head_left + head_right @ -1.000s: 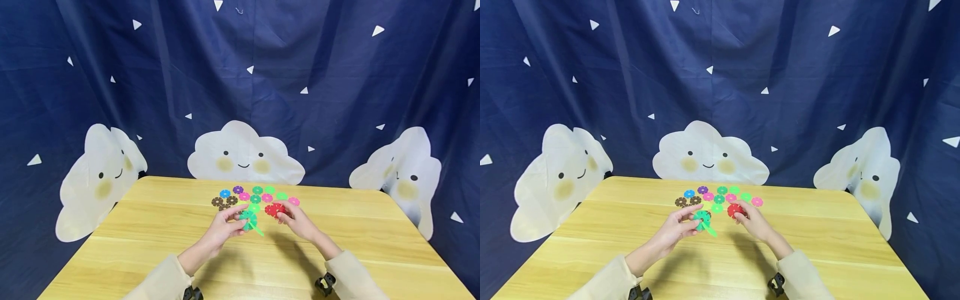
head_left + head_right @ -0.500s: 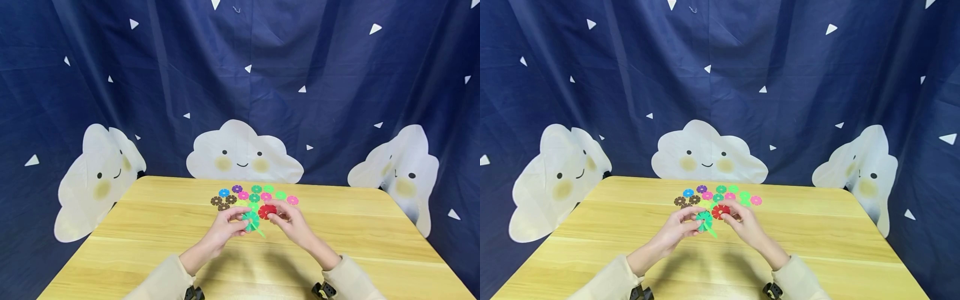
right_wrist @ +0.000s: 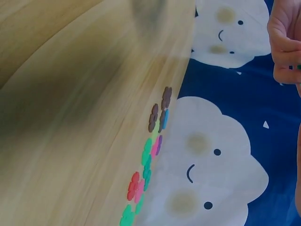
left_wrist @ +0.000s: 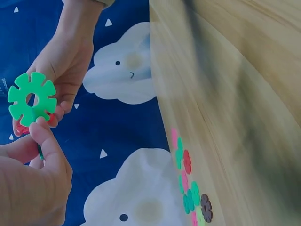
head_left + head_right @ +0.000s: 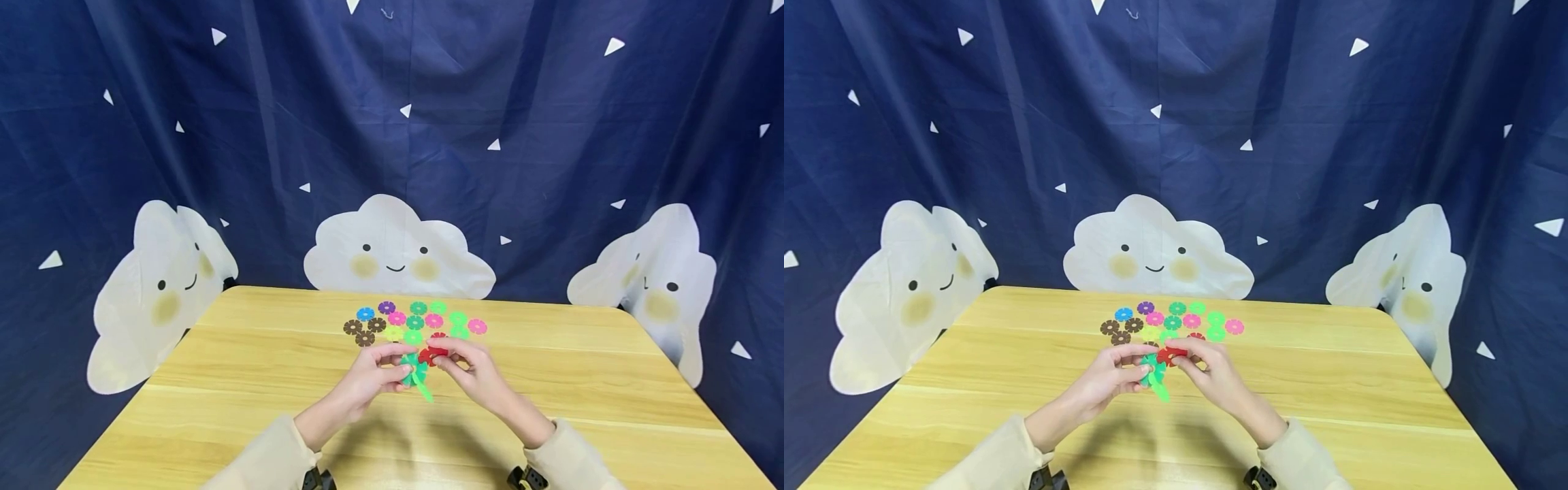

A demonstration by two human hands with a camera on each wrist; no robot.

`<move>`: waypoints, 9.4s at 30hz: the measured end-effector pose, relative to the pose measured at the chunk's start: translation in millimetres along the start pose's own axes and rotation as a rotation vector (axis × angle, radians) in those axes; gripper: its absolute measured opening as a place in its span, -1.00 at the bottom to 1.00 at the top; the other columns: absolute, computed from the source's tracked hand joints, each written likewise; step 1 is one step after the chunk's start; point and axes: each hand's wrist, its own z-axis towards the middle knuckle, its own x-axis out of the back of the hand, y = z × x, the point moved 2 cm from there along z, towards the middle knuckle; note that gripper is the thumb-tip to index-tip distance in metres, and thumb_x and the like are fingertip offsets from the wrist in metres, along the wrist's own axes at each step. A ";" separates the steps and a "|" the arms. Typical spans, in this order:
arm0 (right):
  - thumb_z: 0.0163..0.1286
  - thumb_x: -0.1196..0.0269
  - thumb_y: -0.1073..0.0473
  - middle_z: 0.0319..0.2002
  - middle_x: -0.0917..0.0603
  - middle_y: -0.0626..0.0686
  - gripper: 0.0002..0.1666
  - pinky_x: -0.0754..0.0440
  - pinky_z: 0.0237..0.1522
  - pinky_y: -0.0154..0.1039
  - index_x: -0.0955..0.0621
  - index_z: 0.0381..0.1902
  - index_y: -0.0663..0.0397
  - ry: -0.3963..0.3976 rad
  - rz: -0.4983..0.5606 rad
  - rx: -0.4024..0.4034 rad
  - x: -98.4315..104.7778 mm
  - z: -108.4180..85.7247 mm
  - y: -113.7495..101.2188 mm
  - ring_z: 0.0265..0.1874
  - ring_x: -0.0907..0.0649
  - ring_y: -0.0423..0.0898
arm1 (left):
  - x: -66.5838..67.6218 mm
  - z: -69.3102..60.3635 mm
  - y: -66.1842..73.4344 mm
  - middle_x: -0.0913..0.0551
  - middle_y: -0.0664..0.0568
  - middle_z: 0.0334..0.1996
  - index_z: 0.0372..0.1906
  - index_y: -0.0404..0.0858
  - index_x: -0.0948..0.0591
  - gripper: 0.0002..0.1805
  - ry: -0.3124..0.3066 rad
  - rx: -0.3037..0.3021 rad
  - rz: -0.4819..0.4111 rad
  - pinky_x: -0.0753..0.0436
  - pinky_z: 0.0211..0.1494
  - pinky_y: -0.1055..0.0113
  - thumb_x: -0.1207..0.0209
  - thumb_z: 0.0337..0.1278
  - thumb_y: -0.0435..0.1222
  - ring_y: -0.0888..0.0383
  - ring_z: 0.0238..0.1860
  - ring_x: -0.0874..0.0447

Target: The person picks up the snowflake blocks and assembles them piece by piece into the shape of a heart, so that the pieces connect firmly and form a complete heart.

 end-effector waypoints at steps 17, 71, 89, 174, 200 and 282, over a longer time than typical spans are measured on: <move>0.21 -0.18 0.29 -0.42 -0.62 0.23 -0.62 -0.58 -0.46 -0.41 -0.55 0.02 0.08 -0.046 0.096 0.088 2.4 6.1 -5.4 -0.54 -0.61 -0.04 | -3.9 -1.1 9.1 -0.41 0.06 -0.52 0.00 -0.48 -0.52 -0.65 -0.009 0.005 0.043 -0.53 -0.43 0.52 -0.11 0.04 -0.54 0.30 -0.58 -0.45; 0.25 -0.20 0.28 -0.48 -0.61 0.09 -0.89 -0.48 -0.28 -0.44 -0.61 -0.40 0.24 0.187 -0.137 0.115 13.7 10.7 -17.6 -0.45 -0.53 -0.12 | -12.0 2.0 8.9 -0.51 0.04 -0.41 0.08 -0.47 -0.28 -0.67 0.127 -0.094 -0.180 -0.61 -0.27 0.43 0.05 0.24 -0.46 0.25 -0.45 -0.58; 0.25 -0.19 0.28 -0.42 -0.63 0.02 -0.93 -0.45 -0.23 -0.39 -0.60 -0.35 0.17 -0.060 -0.047 0.198 5.2 5.7 -19.8 -0.35 -0.52 -0.12 | -1.5 3.2 23.6 -0.66 -0.03 -0.15 0.00 -0.29 -0.57 -0.65 -0.132 -0.475 0.721 -0.53 -0.02 0.25 -0.07 0.19 -0.18 0.12 -0.09 -0.60; -0.06 -0.39 0.39 -0.39 -0.42 0.02 -0.64 -0.45 -0.28 -0.21 -0.44 -0.34 0.17 -0.638 -0.321 -0.736 -19.5 -42.2 83.4 -0.38 -0.42 -0.11 | 26.4 -5.0 -0.6 -0.62 -0.20 -0.21 0.08 -0.42 -0.48 -0.53 -0.305 -0.151 0.278 -0.50 -0.32 0.48 -0.21 0.07 -0.28 0.22 -0.25 -0.54; 0.25 -0.13 0.42 -0.51 -0.57 0.06 -0.57 -0.60 -0.41 -0.33 -0.41 0.09 0.46 -0.133 0.286 -0.641 6.3 8.9 2.5 -0.57 -0.55 -0.26 | 25.4 1.0 -0.2 -0.63 -0.07 -0.27 -0.08 -0.39 -0.58 -0.61 -0.074 -0.251 0.472 -0.48 -0.28 0.42 -0.29 -0.06 -0.29 0.18 -0.32 -0.50; 0.22 -0.15 0.45 -0.57 -0.61 0.16 -0.71 -0.52 -0.56 -0.32 -0.52 -0.06 0.37 0.019 0.126 -0.470 -16.0 9.3 -18.4 -0.62 -0.51 -0.24 | 24.5 4.2 5.8 -0.63 -0.20 -0.23 -0.04 -0.44 -0.52 -0.67 -0.035 -0.222 0.347 -0.60 -0.13 0.23 -0.07 0.22 -0.26 0.07 -0.22 -0.62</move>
